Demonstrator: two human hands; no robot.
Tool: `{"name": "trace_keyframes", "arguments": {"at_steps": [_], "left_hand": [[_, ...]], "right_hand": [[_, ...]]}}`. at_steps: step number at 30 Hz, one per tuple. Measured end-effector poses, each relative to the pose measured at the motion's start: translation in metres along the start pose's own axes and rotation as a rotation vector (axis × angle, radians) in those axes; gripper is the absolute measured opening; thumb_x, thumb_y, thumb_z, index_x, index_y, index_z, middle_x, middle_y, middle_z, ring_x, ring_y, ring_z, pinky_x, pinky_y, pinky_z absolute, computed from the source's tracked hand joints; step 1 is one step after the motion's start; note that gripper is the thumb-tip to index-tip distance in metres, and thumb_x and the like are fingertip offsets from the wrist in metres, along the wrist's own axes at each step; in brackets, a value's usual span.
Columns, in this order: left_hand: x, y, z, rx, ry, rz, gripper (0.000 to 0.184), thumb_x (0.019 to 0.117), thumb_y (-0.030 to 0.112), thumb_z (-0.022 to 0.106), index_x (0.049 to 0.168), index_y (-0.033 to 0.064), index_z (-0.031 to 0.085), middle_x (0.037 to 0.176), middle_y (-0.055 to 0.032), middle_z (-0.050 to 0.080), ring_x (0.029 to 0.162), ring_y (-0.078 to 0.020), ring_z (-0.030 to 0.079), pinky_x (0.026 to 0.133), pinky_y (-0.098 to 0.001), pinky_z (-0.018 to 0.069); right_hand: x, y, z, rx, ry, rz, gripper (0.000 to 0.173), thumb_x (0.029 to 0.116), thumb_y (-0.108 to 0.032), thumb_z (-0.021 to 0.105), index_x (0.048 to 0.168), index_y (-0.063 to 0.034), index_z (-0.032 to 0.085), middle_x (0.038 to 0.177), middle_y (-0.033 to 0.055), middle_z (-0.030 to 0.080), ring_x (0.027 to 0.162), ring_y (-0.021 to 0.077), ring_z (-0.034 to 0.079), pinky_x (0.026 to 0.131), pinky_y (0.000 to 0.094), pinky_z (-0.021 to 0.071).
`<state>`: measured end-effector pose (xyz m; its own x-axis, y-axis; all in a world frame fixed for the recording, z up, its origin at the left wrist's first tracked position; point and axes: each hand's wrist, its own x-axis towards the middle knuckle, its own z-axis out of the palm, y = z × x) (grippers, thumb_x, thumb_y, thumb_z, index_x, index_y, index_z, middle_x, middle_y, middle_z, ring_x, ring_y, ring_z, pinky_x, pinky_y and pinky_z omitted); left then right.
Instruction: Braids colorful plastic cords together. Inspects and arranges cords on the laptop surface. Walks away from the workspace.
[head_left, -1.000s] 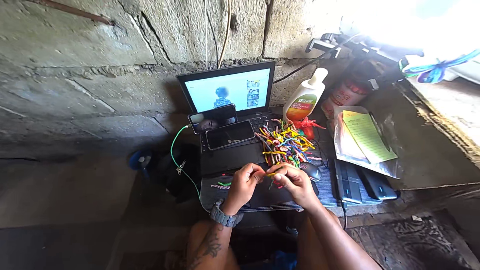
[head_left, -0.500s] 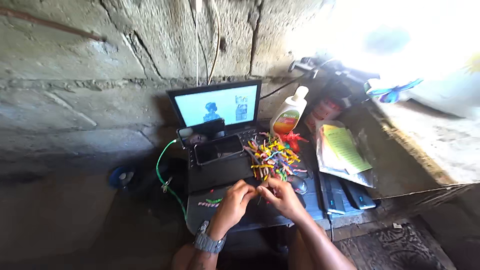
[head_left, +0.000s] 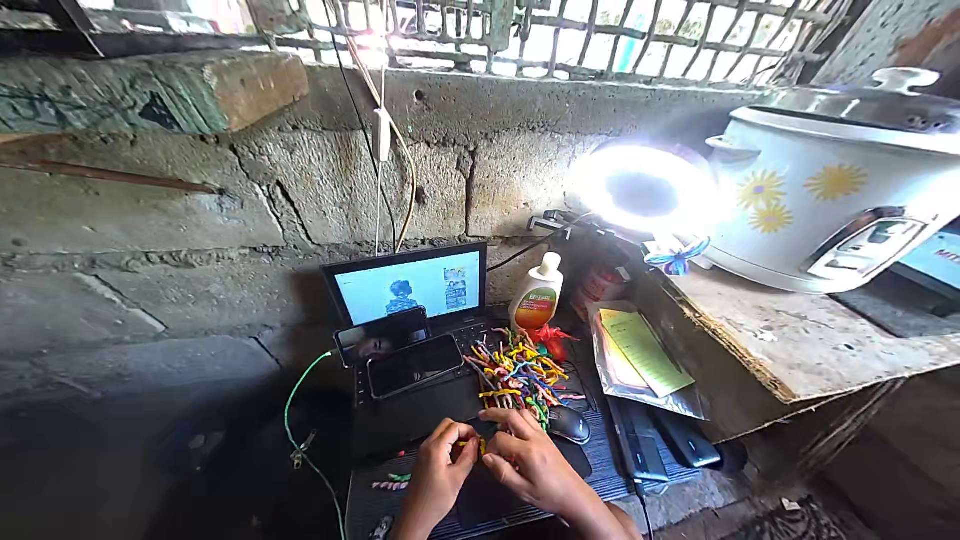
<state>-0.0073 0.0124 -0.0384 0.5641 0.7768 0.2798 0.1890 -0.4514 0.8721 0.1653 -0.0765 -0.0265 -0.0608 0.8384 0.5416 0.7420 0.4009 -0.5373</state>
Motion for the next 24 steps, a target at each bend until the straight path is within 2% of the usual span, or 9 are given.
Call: {"name": "trace_keyframes", "arguments": {"at_steps": [2,3,7,10,13,15,17,22,24], "left_hand": [[0.000,0.001,-0.006,-0.100,-0.077,-0.041,0.017,0.0922,0.016,0.064,0.095,0.0021,0.073,0.092,-0.0035,0.066,0.084,-0.0037,0.064,0.077,-0.0192,0.0541],[-0.001,0.001,-0.009,-0.151,-0.120,-0.068,0.017,0.0930,0.016,0.063,0.095,0.0023,0.072,0.092,-0.0020,0.066,0.084,-0.0023,0.063,0.077,-0.0186,0.0541],[-0.004,0.002,-0.012,-0.236,-0.178,-0.195,0.016,0.0941,0.014,0.059,0.097,0.0027,0.070,0.092,0.0007,0.068,0.082,-0.0021,0.065,0.078,-0.0222,0.0561],[-0.005,0.005,-0.013,-0.280,-0.166,-0.211,0.016,0.0953,0.015,0.060,0.098,0.0028,0.069,0.088,0.0025,0.068,0.078,-0.0016,0.065,0.076,-0.0219,0.0561],[-0.008,0.009,-0.011,-0.180,-0.104,-0.032,0.016,0.0952,0.011,0.060,0.099,-0.0006,0.070,0.094,-0.0042,0.067,0.081,-0.0053,0.066,0.076,-0.0236,0.0585],[-0.009,0.013,-0.006,-0.009,0.001,0.148,0.012,0.0903,0.006,0.063,0.093,-0.0017,0.072,0.090,-0.0096,0.066,0.077,-0.0065,0.063,0.071,-0.0187,0.0544],[-0.011,0.016,-0.001,0.072,0.054,0.243,0.008,0.0854,0.000,0.063,0.089,-0.0020,0.070,0.089,-0.0121,0.066,0.078,-0.0087,0.063,0.072,-0.0175,0.0535],[-0.010,0.015,-0.006,0.005,-0.079,0.052,0.034,0.0976,0.015,0.064,0.127,-0.0017,0.067,0.115,-0.0153,0.068,0.092,-0.0123,0.066,0.076,-0.0230,0.0548],[-0.010,0.012,-0.005,-0.014,-0.044,0.046,0.028,0.0971,0.017,0.067,0.119,0.0004,0.072,0.111,-0.0119,0.071,0.093,-0.0093,0.068,0.080,-0.0211,0.0560]], "right_hand": [[-0.001,-0.002,-0.004,0.023,-0.045,0.030,0.043,0.1113,-0.036,0.034,0.109,-0.0101,0.069,0.128,0.0073,0.069,0.113,0.0221,0.066,0.096,0.0444,0.0481],[-0.001,-0.002,-0.003,0.005,-0.036,0.030,0.039,0.1113,-0.031,0.035,0.119,-0.0102,0.067,0.122,0.0055,0.072,0.106,0.0214,0.068,0.094,0.0463,0.0486],[-0.003,0.003,0.002,-0.107,-0.079,-0.019,0.038,0.0946,-0.018,0.065,0.132,-0.0161,0.067,0.114,0.0030,0.074,0.098,0.0236,0.070,0.086,0.0510,0.0518],[-0.002,0.008,0.010,-0.066,0.009,0.008,0.029,0.0934,-0.032,0.070,0.118,-0.0177,0.076,0.100,0.0038,0.075,0.089,0.0227,0.070,0.081,0.0516,0.0518],[0.002,0.005,0.009,0.172,0.060,0.205,0.025,0.1006,-0.023,0.061,0.098,-0.0029,0.077,0.092,0.0089,0.074,0.086,0.0177,0.070,0.084,0.0436,0.0531],[0.005,0.001,0.005,0.322,0.026,0.389,0.026,0.1012,-0.019,0.059,0.098,0.0016,0.074,0.093,0.0083,0.072,0.084,0.0070,0.066,0.080,0.0260,0.0543],[0.008,-0.001,0.003,0.396,0.021,0.530,0.025,0.1012,-0.019,0.059,0.098,0.0018,0.073,0.090,0.0052,0.070,0.080,0.0006,0.062,0.076,0.0197,0.0512],[0.010,0.005,-0.002,0.497,-0.009,0.621,0.022,0.1028,-0.021,0.058,0.099,-0.0049,0.072,0.084,-0.0070,0.067,0.070,-0.0072,0.056,0.068,0.0138,0.0467],[0.009,0.005,-0.001,0.551,-0.012,0.619,0.020,0.1028,-0.020,0.058,0.098,-0.0060,0.071,0.078,-0.0095,0.064,0.065,-0.0071,0.053,0.063,0.0131,0.0450]]}}
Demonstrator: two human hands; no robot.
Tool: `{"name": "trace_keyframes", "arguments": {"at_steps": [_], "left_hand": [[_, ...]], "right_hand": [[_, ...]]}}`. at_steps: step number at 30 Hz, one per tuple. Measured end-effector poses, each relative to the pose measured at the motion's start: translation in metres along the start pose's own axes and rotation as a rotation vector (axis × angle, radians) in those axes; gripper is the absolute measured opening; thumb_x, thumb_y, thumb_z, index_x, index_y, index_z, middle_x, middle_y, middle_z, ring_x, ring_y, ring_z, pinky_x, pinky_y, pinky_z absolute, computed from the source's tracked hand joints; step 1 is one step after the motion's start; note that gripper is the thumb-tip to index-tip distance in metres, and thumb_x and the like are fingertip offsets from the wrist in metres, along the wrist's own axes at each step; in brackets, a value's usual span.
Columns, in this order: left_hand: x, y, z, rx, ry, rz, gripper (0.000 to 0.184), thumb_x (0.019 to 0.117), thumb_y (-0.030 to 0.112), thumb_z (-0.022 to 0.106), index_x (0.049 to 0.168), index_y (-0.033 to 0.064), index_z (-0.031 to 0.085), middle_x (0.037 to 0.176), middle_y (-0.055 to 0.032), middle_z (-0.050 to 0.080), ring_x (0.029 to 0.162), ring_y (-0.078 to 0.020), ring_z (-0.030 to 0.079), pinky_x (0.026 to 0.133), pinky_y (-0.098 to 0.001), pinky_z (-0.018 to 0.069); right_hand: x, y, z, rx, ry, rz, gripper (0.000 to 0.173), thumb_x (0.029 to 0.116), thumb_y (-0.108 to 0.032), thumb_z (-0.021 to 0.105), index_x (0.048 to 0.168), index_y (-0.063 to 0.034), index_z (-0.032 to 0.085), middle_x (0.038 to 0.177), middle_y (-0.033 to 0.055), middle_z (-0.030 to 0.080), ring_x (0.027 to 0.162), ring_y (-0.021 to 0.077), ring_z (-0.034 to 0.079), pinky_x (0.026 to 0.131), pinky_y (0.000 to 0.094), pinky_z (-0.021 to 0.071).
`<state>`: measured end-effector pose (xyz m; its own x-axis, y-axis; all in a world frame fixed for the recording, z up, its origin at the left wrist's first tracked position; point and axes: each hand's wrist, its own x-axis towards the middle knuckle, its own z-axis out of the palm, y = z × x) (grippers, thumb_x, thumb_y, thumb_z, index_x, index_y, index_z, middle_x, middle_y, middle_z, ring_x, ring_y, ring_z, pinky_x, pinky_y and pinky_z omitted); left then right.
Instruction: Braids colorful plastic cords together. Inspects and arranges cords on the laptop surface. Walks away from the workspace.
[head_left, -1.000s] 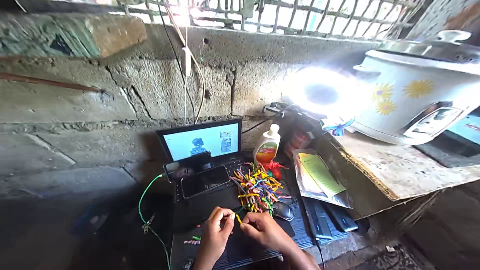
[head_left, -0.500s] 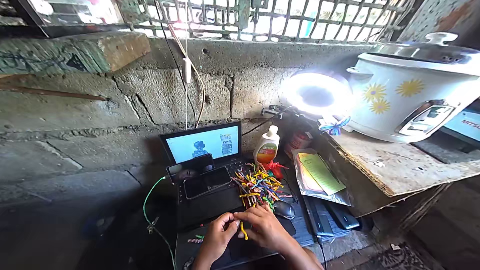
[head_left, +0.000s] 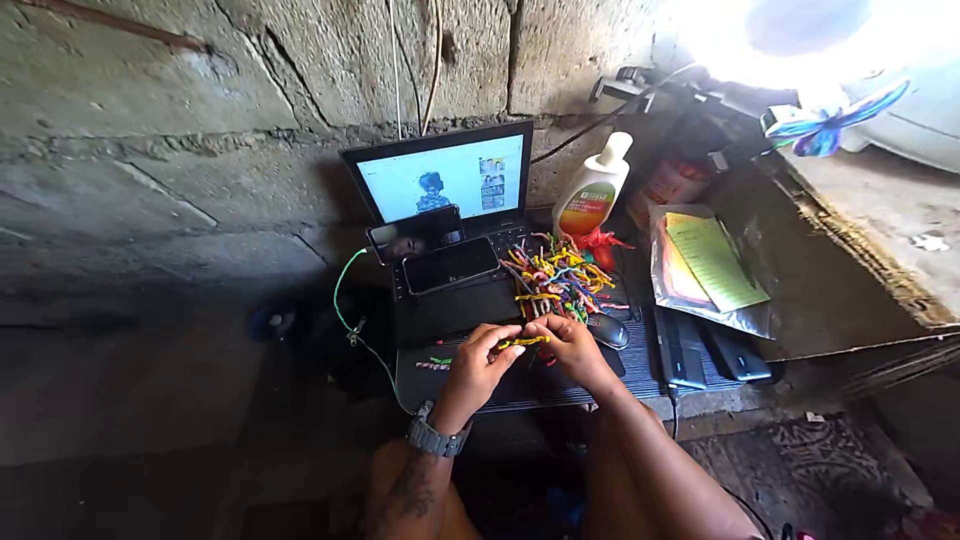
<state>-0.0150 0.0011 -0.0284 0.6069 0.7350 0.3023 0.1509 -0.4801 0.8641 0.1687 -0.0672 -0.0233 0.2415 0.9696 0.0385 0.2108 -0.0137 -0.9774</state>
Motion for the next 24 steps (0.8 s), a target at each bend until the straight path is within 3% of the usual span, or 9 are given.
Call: {"name": "trace_keyframes", "arguments": {"at_steps": [4,6,8,9,12,14,16,19,24], "left_hand": [[0.002,-0.003,0.002,-0.036,0.081,-0.020,0.017,0.0956,0.013,0.069,0.103,-0.0009,0.075,0.098,-0.0086,0.073,0.087,-0.0061,0.070,0.081,-0.0204,0.0581],[0.002,-0.001,0.000,-0.080,0.065,-0.092,0.017,0.0957,0.013,0.069,0.103,-0.0008,0.075,0.097,-0.0072,0.072,0.085,-0.0052,0.070,0.079,-0.0209,0.0591],[0.002,0.001,-0.002,-0.080,0.034,-0.123,0.017,0.0955,0.014,0.070,0.103,0.0000,0.075,0.097,-0.0072,0.073,0.086,-0.0058,0.070,0.080,-0.0217,0.0592],[0.002,0.002,-0.003,-0.060,0.018,-0.104,0.017,0.0956,0.015,0.070,0.102,0.0005,0.075,0.097,-0.0071,0.073,0.087,-0.0057,0.070,0.082,-0.0215,0.0587],[-0.001,0.002,-0.002,-0.016,0.001,0.009,0.016,0.0946,0.015,0.070,0.099,-0.0003,0.075,0.094,-0.0073,0.073,0.088,-0.0047,0.069,0.084,-0.0190,0.0554],[-0.002,0.003,-0.001,-0.048,0.005,0.070,0.015,0.0942,0.013,0.070,0.097,-0.0012,0.075,0.093,-0.0067,0.073,0.088,-0.0027,0.067,0.083,-0.0167,0.0538],[-0.002,0.006,0.001,-0.138,0.018,0.089,0.012,0.0934,0.010,0.071,0.096,-0.0021,0.074,0.093,-0.0052,0.072,0.088,-0.0009,0.067,0.082,-0.0155,0.0542],[-0.002,0.010,0.006,-0.284,0.055,0.070,0.008,0.0932,0.004,0.069,0.095,-0.0032,0.072,0.094,-0.0022,0.071,0.087,-0.0002,0.066,0.080,-0.0168,0.0564],[-0.001,0.010,0.014,-0.229,0.229,-0.007,0.012,0.0970,0.007,0.064,0.099,-0.0033,0.071,0.092,-0.0029,0.068,0.080,-0.0009,0.064,0.075,-0.0187,0.0568]], "right_hand": [[-0.002,0.000,0.002,0.111,-0.020,-0.040,0.019,0.1040,-0.015,0.053,0.099,-0.0057,0.069,0.075,-0.0104,0.063,0.067,-0.0039,0.058,0.066,0.0154,0.0503],[-0.004,0.003,-0.002,0.098,-0.040,-0.155,0.019,0.1027,-0.018,0.054,0.106,-0.0048,0.069,0.094,-0.0066,0.069,0.086,-0.0018,0.064,0.081,0.0188,0.0540],[-0.004,0.007,-0.007,-0.044,-0.057,-0.252,0.038,0.0975,-0.035,0.060,0.118,-0.0044,0.070,0.117,0.0031,0.068,0.112,0.0077,0.060,0.100,0.0306,0.0479],[-0.004,0.007,-0.007,-0.086,-0.049,-0.264,0.043,0.0953,-0.041,0.063,0.118,-0.0059,0.072,0.120,0.0045,0.068,0.116,0.0108,0.059,0.102,0.0357,0.0452],[-0.004,0.005,-0.006,0.024,-0.027,-0.177,0.017,0.0958,-0.024,0.067,0.092,-0.0091,0.074,0.095,-0.0062,0.071,0.093,-0.0029,0.063,0.086,0.0196,0.0518],[-0.004,0.002,-0.004,0.268,-0.051,0.000,0.020,0.0970,-0.012,0.061,0.079,-0.0142,0.068,0.078,-0.0106,0.069,0.075,-0.0038,0.063,0.073,0.0178,0.0518],[-0.005,-0.001,-0.001,0.478,-0.080,0.146,0.028,0.0958,-0.009,0.050,0.073,-0.0165,0.064,0.075,-0.0080,0.068,0.073,0.0001,0.063,0.073,0.0202,0.0527],[-0.007,0.000,0.006,0.663,-0.137,0.198,0.028,0.0908,-0.009,0.042,0.072,-0.0180,0.061,0.078,-0.0052,0.068,0.077,0.0042,0.064,0.073,0.0222,0.0528],[-0.006,0.004,0.004,0.445,-0.308,-0.010,0.035,0.0930,-0.007,0.033,0.072,-0.0200,0.059,0.075,-0.0132,0.063,0.078,-0.0009,0.061,0.079,0.0223,0.0503]]}}
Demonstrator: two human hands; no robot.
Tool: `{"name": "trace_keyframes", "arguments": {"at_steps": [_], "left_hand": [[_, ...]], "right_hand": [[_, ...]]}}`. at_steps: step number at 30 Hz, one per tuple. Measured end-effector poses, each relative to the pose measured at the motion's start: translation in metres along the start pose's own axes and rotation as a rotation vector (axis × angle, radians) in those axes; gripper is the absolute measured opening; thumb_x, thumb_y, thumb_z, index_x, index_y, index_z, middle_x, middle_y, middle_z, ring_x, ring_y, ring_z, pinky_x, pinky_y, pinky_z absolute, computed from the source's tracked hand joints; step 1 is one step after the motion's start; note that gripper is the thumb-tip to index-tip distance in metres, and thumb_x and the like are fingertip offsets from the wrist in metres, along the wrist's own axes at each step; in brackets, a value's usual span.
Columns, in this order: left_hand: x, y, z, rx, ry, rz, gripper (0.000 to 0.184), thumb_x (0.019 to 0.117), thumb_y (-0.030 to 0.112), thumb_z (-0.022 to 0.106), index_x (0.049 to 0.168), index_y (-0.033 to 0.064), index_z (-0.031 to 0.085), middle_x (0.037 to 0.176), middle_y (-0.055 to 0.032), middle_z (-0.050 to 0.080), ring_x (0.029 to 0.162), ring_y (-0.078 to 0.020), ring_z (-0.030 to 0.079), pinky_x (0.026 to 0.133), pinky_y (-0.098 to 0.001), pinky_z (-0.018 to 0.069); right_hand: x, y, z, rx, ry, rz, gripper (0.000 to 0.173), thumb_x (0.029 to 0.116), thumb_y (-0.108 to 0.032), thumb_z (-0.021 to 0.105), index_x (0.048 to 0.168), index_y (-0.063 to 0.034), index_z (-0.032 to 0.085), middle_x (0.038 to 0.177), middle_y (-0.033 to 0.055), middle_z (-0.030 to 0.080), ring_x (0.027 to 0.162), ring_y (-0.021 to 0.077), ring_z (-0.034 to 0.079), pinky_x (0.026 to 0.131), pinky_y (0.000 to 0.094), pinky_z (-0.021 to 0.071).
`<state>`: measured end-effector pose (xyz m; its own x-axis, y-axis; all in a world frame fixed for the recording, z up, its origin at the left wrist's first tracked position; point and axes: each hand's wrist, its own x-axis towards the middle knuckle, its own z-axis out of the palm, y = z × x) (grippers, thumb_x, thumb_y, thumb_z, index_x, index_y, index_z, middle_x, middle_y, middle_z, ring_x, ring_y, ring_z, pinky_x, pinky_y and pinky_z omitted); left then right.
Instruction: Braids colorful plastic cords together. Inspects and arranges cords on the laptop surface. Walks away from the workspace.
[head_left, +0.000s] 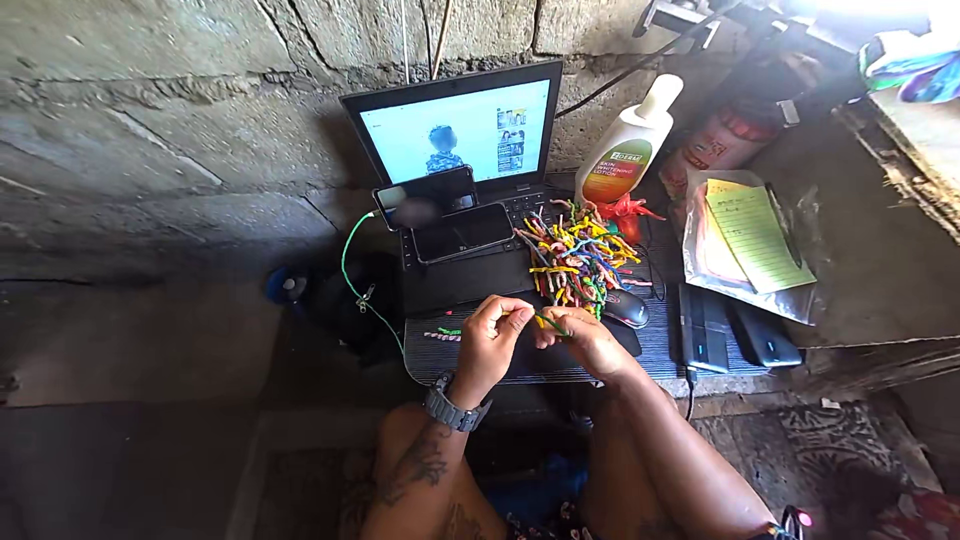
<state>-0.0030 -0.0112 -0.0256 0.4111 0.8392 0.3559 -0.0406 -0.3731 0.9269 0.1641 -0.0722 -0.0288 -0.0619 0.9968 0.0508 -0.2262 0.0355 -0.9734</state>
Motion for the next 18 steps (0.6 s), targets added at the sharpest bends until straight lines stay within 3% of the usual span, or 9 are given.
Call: {"name": "trace_keyframes", "arguments": {"at_steps": [2,4,7,9,11,15,18], "left_hand": [[0.000,-0.003,0.002,0.090,0.052,0.008,0.015,0.0975,0.011,0.065,0.099,-0.0032,0.072,0.091,-0.0049,0.067,0.079,-0.0012,0.063,0.073,-0.0170,0.0552],[0.001,-0.002,0.002,0.087,0.060,-0.046,0.016,0.0980,0.012,0.064,0.099,-0.0027,0.071,0.091,-0.0041,0.067,0.078,-0.0003,0.062,0.072,-0.0157,0.0535],[0.005,0.006,-0.003,-0.125,0.018,-0.277,0.013,0.0994,0.010,0.060,0.101,-0.0010,0.067,0.085,0.0014,0.066,0.074,-0.0019,0.063,0.072,-0.0212,0.0560],[0.008,0.012,-0.006,-0.251,-0.040,-0.439,0.011,0.1003,0.007,0.056,0.100,0.0009,0.065,0.081,0.0037,0.065,0.074,-0.0027,0.063,0.075,-0.0221,0.0556],[0.008,0.015,-0.007,-0.304,-0.120,-0.554,0.012,0.1019,0.007,0.055,0.100,0.0010,0.065,0.080,0.0036,0.065,0.074,-0.0025,0.062,0.074,-0.0204,0.0529],[0.005,0.020,-0.001,-0.369,-0.159,-0.634,0.010,0.1018,0.007,0.057,0.098,0.0034,0.065,0.079,0.0050,0.065,0.071,-0.0005,0.061,0.070,-0.0169,0.0513],[-0.002,0.016,0.004,-0.204,-0.104,-0.380,0.008,0.0980,0.006,0.061,0.100,0.0013,0.066,0.087,0.0036,0.066,0.078,0.0008,0.061,0.076,-0.0176,0.0522]], "right_hand": [[-0.002,-0.001,-0.001,-0.147,-0.014,-0.058,0.033,0.0989,-0.009,0.037,0.081,-0.0153,0.063,0.080,-0.0146,0.064,0.079,-0.0053,0.059,0.079,0.0182,0.0491],[-0.006,-0.002,-0.001,-0.298,-0.001,-0.147,0.025,0.1018,-0.017,0.050,0.092,-0.0079,0.072,0.089,-0.0104,0.066,0.087,-0.0058,0.059,0.083,0.0163,0.0495],[-0.006,-0.004,-0.007,-0.501,-0.009,-0.233,0.036,0.0932,-0.038,0.071,0.103,-0.0036,0.072,0.101,-0.0018,0.067,0.100,-0.0020,0.058,0.090,0.0185,0.0470],[-0.005,-0.004,-0.012,-0.579,0.032,-0.259,0.046,0.0889,-0.039,0.077,0.112,-0.0011,0.067,0.109,0.0028,0.068,0.104,0.0019,0.062,0.094,0.0220,0.0506],[-0.002,-0.001,-0.015,-0.601,0.066,-0.316,0.045,0.0910,-0.032,0.076,0.119,0.0018,0.066,0.115,0.0071,0.071,0.106,0.0059,0.066,0.095,0.0249,0.0540],[0.001,0.003,-0.011,-0.552,0.171,-0.382,0.017,0.0938,-0.018,0.071,0.100,-0.0023,0.074,0.101,0.0001,0.073,0.097,0.0001,0.066,0.091,0.0202,0.0540],[0.000,0.000,0.001,-0.271,0.302,-0.196,0.004,0.0931,-0.009,0.069,0.094,-0.0067,0.071,0.087,-0.0066,0.072,0.082,-0.0010,0.067,0.080,0.0199,0.0563]]}}
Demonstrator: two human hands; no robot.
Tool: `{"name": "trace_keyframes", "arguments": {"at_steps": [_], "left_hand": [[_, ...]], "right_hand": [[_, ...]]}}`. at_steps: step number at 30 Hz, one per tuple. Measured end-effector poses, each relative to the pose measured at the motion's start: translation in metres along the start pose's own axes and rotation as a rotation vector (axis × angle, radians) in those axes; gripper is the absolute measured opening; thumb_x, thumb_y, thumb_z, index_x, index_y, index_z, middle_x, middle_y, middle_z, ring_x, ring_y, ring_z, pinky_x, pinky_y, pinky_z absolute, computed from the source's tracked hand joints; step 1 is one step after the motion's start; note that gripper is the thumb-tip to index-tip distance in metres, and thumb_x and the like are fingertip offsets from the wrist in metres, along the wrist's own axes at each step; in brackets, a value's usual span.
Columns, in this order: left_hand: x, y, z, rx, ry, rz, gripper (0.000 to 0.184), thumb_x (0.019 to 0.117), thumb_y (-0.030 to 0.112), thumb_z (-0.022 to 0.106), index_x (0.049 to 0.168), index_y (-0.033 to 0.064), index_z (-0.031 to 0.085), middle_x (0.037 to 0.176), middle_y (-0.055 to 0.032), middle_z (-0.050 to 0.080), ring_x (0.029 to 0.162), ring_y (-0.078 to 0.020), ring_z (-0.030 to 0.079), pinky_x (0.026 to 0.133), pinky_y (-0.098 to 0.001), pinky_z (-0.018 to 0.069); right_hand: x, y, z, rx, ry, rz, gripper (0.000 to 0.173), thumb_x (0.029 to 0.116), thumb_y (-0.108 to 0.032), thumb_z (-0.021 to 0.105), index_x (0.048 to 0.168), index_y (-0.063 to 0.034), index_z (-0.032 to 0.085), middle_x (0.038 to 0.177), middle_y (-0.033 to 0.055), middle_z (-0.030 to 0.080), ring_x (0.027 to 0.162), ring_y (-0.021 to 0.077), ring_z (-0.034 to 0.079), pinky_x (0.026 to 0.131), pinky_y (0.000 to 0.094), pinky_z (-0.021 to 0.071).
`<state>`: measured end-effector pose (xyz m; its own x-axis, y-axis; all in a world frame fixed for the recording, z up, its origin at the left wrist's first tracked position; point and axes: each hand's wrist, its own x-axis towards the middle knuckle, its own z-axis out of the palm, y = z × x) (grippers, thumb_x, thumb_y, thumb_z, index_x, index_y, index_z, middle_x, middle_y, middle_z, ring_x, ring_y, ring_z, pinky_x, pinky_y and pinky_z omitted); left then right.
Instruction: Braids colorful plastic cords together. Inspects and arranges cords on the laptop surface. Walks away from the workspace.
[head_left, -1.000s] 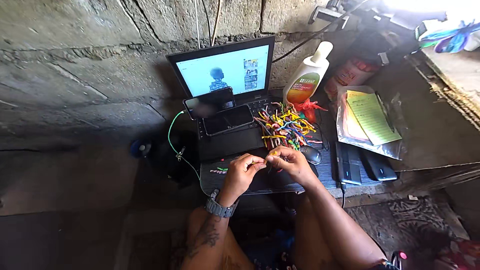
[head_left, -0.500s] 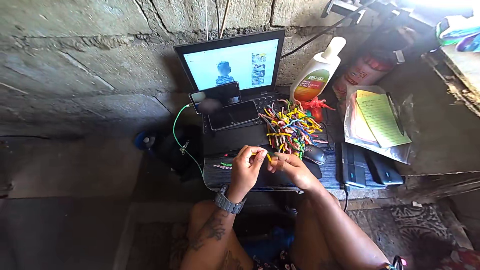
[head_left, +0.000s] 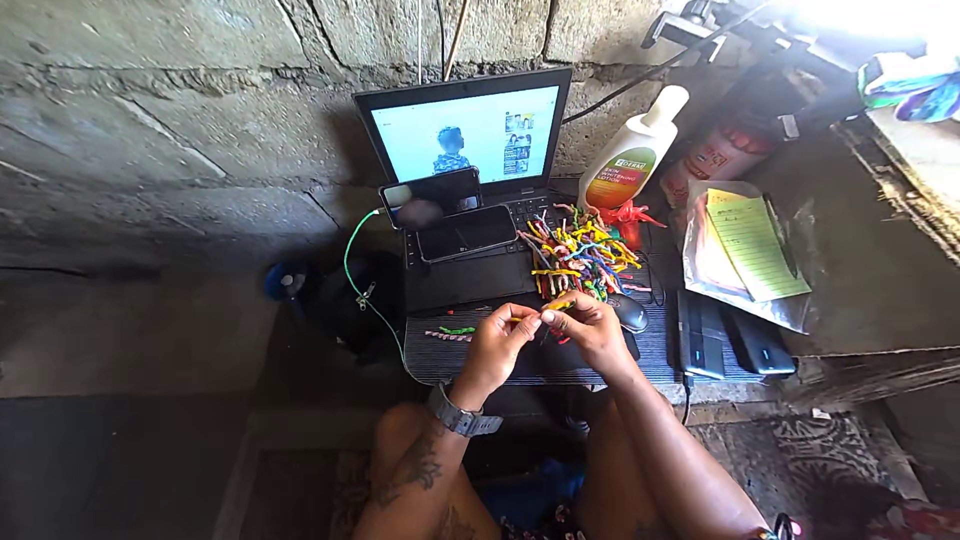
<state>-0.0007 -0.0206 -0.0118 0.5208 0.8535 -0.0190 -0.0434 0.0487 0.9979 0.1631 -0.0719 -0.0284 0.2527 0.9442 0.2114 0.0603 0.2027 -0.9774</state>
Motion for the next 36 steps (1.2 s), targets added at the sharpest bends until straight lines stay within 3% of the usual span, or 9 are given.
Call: {"name": "trace_keyframes", "arguments": {"at_steps": [4,10,18,23,25,27,32,34,36], "left_hand": [[-0.001,-0.011,0.005,0.403,0.089,0.307,0.018,0.0974,0.014,0.065,0.101,-0.0025,0.072,0.096,-0.0104,0.070,0.087,-0.0059,0.067,0.080,-0.0186,0.0550],[-0.012,0.023,-0.014,-0.232,-0.327,-0.332,0.034,0.1098,0.019,0.036,0.108,0.0044,0.067,0.093,0.0020,0.071,0.079,-0.0028,0.065,0.072,-0.0184,0.0542],[-0.091,0.051,0.011,-0.414,-0.526,-0.327,0.018,0.0987,0.007,0.058,0.092,0.0101,0.075,0.087,0.0044,0.076,0.076,-0.0004,0.069,0.071,-0.0170,0.0571],[-0.155,0.045,0.037,-0.113,-0.194,0.156,0.003,0.0932,0.005,0.068,0.093,0.0070,0.070,0.087,0.0072,0.070,0.080,0.0025,0.065,0.075,-0.0166,0.0553],[-0.173,0.040,0.045,0.293,-0.013,0.424,0.011,0.0915,0.009,0.071,0.090,-0.0024,0.069,0.086,-0.0030,0.067,0.083,-0.0015,0.064,0.078,-0.0161,0.0550],[-0.189,0.039,0.049,0.392,0.019,0.471,0.016,0.0931,0.012,0.070,0.091,-0.0038,0.070,0.085,-0.0051,0.067,0.083,-0.0027,0.064,0.079,-0.0166,0.0547],[-0.219,0.054,0.053,-0.247,-0.222,-0.008,0.015,0.1001,0.011,0.059,0.099,0.0092,0.074,0.087,0.0079,0.073,0.078,0.0015,0.066,0.073,-0.0168,0.0548],[-0.222,0.055,0.054,-0.413,-0.283,-0.158,0.016,0.0991,0.013,0.061,0.097,0.0100,0.076,0.088,0.0053,0.074,0.077,0.0005,0.066,0.072,-0.0165,0.0545],[-0.224,0.053,0.053,-0.539,-0.337,-0.272,0.013,0.0977,0.014,0.064,0.098,0.0091,0.076,0.089,0.0025,0.074,0.076,-0.0010,0.067,0.072,-0.0171,0.0552]], "right_hand": [[0.003,0.000,0.005,0.251,0.082,0.274,0.011,0.0956,-0.006,0.062,0.086,-0.0082,0.068,0.076,-0.0029,0.069,0.072,0.0052,0.066,0.074,0.0232,0.0557],[-0.003,-0.011,-0.017,0.216,-0.249,0.129,0.007,0.0926,-0.009,0.068,0.090,-0.0130,0.074,0.088,-0.0091,0.074,0.081,-0.0002,0.068,0.078,0.0205,0.0579],[-0.075,-0.072,-0.023,0.070,-0.403,-0.231,0.017,0.0979,-0.026,0.069,0.094,-0.0099,0.072,0.093,-0.0106,0.068,0.094,-0.0044,0.062,0.085,0.0169,0.0522],[-0.139,-0.099,-0.008,0.063,-0.193,-0.083,0.011,0.0961,-0.021,0.069,0.091,-0.0107,0.071,0.090,-0.0103,0.068,0.085,-0.0046,0.062,0.078,0.0158,0.0525],[-0.160,-0.105,0.003,0.074,-0.076,0.006,0.008,0.0955,-0.017,0.069,0.088,-0.0138,0.068,0.086,-0.0111,0.068,0.081,-0.0046,0.063,0.075,0.0152,0.0532],[-0.175,-0.109,0.005,0.150,-0.073,0.057,0.006,0.0954,-0.015,0.068,0.089,-0.0147,0.068,0.085,-0.0118,0.068,0.079,-0.0044,0.063,0.074,0.0156,0.0532],[-0.192,-0.087,-0.015,0.601,-0.526,0.069,0.037,0.0954,-0.036,0.070,0.126,-0.0151,0.069,0.112,-0.0091,0.072,0.099,0.0007,0.066,0.088,0.0213,0.0552],[-0.198,-0.083,-0.010,0.668,-0.550,0.079,0.040,0.0952,-0.040,0.070,0.126,-0.0156,0.071,0.113,-0.0086,0.072,0.098,0.0003,0.067,0.087,0.0206,0.0554],[-0.203,-0.085,-0.004,0.642,-0.467,0.050,0.027,0.0963,-0.039,0.069,0.111,-0.0179,0.078,0.105,-0.0123,0.071,0.093,-0.0030,0.065,0.081,0.0168,0.0546]]}}
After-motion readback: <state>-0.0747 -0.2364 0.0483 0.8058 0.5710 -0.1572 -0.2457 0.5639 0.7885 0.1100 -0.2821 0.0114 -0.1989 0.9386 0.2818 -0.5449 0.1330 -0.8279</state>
